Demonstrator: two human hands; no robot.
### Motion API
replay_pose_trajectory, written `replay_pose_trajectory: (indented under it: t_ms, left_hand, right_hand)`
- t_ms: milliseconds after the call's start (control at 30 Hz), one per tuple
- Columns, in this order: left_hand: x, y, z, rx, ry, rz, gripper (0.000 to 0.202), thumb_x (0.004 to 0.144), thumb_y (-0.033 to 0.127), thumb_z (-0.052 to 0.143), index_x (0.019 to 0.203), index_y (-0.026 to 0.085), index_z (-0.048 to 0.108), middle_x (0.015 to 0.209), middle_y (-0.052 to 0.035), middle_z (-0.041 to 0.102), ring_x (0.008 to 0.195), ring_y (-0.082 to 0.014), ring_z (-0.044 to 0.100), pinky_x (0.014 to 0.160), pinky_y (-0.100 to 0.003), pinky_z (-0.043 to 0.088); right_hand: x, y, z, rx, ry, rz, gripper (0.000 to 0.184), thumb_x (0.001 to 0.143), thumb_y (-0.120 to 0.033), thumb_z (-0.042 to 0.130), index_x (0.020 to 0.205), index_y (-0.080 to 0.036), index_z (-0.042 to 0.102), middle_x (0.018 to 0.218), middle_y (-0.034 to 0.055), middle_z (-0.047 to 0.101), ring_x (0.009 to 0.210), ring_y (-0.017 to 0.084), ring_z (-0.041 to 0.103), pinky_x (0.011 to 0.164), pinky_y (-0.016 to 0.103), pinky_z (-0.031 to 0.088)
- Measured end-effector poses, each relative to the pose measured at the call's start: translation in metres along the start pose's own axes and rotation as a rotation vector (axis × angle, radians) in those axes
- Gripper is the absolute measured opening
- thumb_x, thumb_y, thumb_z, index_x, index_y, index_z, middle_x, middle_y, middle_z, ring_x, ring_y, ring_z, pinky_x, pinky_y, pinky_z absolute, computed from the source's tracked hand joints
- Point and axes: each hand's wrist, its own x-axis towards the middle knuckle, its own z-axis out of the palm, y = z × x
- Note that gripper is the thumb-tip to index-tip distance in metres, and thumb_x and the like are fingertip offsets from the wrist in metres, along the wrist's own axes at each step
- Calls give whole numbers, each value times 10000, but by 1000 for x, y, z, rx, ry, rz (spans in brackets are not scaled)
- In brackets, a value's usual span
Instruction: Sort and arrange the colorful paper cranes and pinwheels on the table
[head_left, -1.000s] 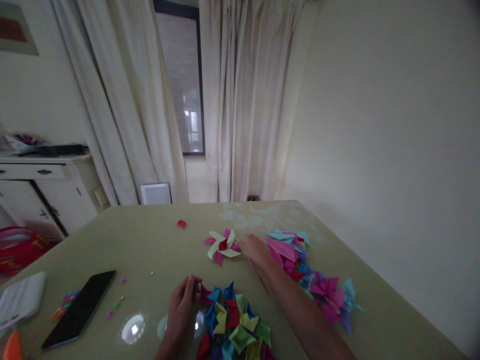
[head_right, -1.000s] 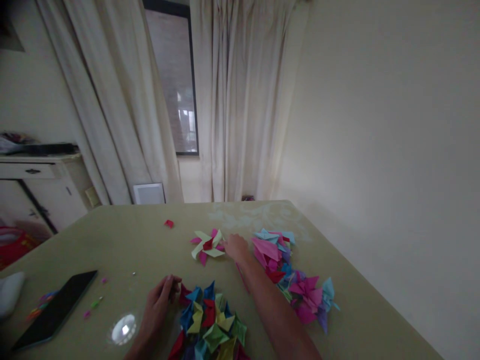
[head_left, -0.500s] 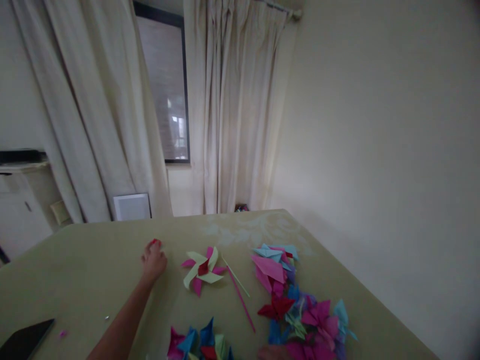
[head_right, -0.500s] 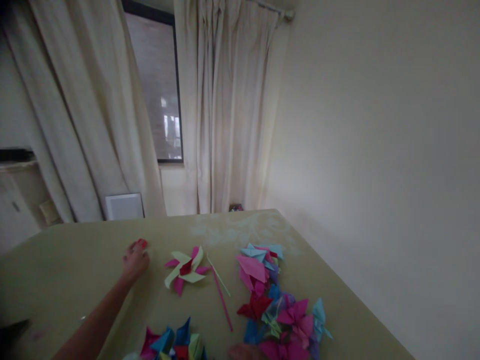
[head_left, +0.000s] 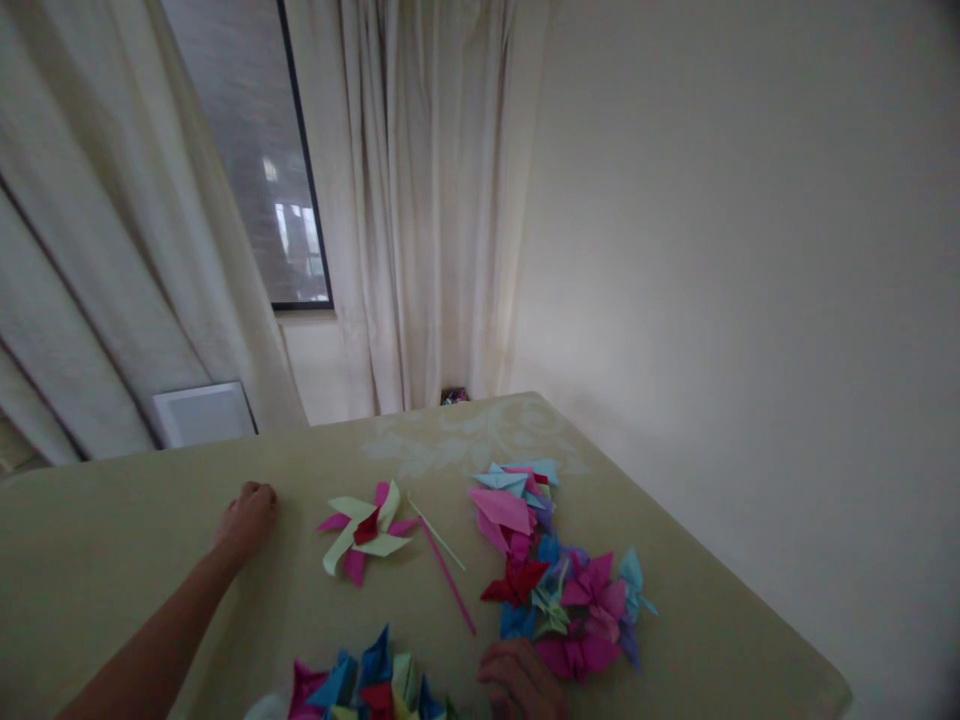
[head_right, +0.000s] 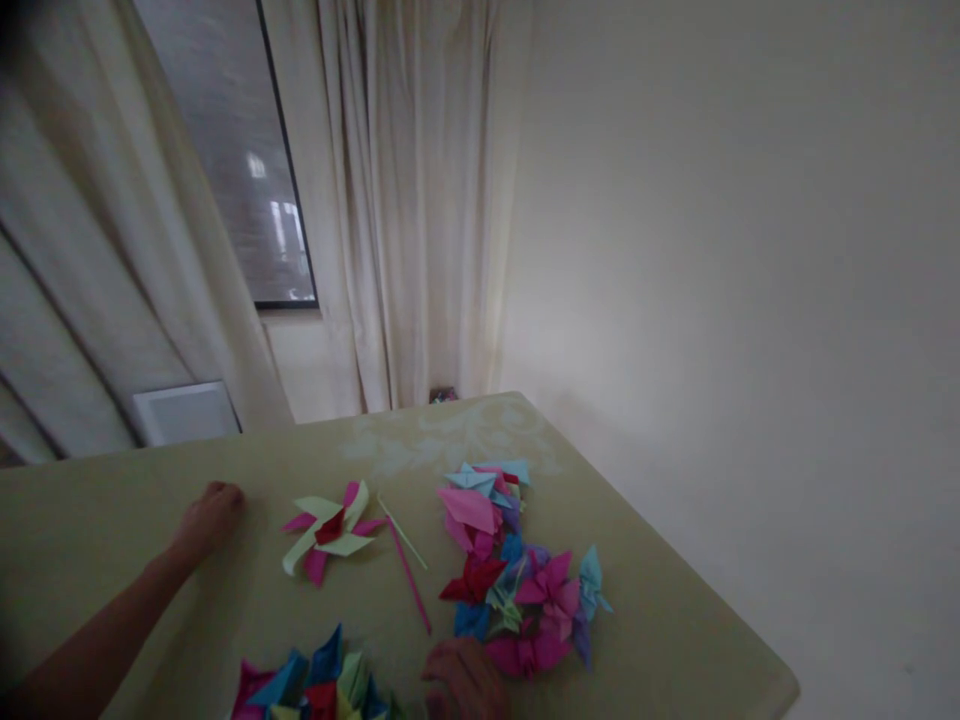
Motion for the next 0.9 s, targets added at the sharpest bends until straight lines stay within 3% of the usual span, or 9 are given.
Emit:
replay_pose_trajectory:
  t_ms: [100, 200, 300, 367, 433, 533, 633, 733, 900]
  left_hand:
    - [-19, 15, -12, -49, 11, 24, 223, 870, 304, 464, 910, 178, 644, 1103, -205, 711, 1057, -385, 719, 974, -494, 542]
    - [-68, 40, -24, -230, -24, 112, 351, 896, 486, 530, 1101, 234, 662, 1019, -102, 764, 965, -299, 752, 913, -383, 576]
    - [-139, 68, -32, -737, -255, 303, 411, 790, 583, 770, 1058, 272, 766, 994, -98, 781, 956, -317, 744, 878, -380, 588]
    - [-180, 81, -32, -799, -399, 365, 323, 790, 519, 830, 1018, 291, 820, 999, -101, 788, 942, -315, 737, 874, -383, 588]
    - [-202, 89, -28, -781, -461, 378, 282, 777, 494, 852, 989, 308, 843, 995, -95, 796, 881, -299, 731, 824, -372, 585]
    - [-192, 96, -17, -695, -452, 385, 351, 770, 523, 831, 1041, 300, 840, 999, -85, 799, 753, -253, 689, 749, -355, 556]
    - [-153, 105, -5, -505, -231, 378, 316, 870, 510, 692, 1005, 248, 807, 953, -83, 778, 757, -241, 675, 766, -348, 533]
    - [-123, 115, 7, -338, -72, 332, 208, 884, 362, 649, 985, 222, 766, 1001, -95, 744, 890, -257, 702, 849, -352, 521]
    - [-115, 120, 18, -252, -89, 337, 164, 913, 236, 588, 814, 222, 718, 956, -91, 719, 911, -250, 700, 848, -334, 492]
  right_hand:
    - [-2, 3, 5, -12, 76, 18, 438, 1135, -466, 368, 917, -268, 693, 757, 38, 715, 652, 181, 711, 613, 252, 563]
    - [-1, -3, 2, -2, 29, 66, 394, 1125, -415, 391, 927, -268, 698, 782, 44, 710, 686, 190, 709, 641, 264, 568]
    - [8, -16, -8, 31, -44, 105, 360, 1119, -395, 405, 941, -270, 691, 823, 52, 714, 734, 199, 715, 675, 268, 576]
    - [15, -26, -15, 47, -97, 137, 319, 1114, -385, 434, 956, -275, 688, 852, 53, 720, 770, 205, 723, 711, 272, 584]
    - [21, -34, -21, 64, -148, 164, 289, 1112, -375, 453, 977, -279, 690, 881, 52, 724, 803, 208, 726, 741, 276, 589]
    - [25, -38, -23, 95, -158, 198, 311, 1125, -359, 428, 965, -273, 680, 890, 48, 713, 821, 202, 718, 756, 278, 583]
    - [25, -39, -22, 110, -131, 220, 331, 1133, -355, 412, 938, -268, 664, 882, 44, 702, 823, 201, 712, 754, 282, 577]
    - [24, -40, -21, 86, -100, 216, 351, 1137, -367, 402, 914, -270, 656, 859, 42, 697, 803, 204, 708, 736, 289, 570]
    - [25, -42, -23, 45, -75, 203, 370, 1145, -354, 385, 910, -257, 653, 850, 35, 691, 788, 187, 700, 725, 273, 554]
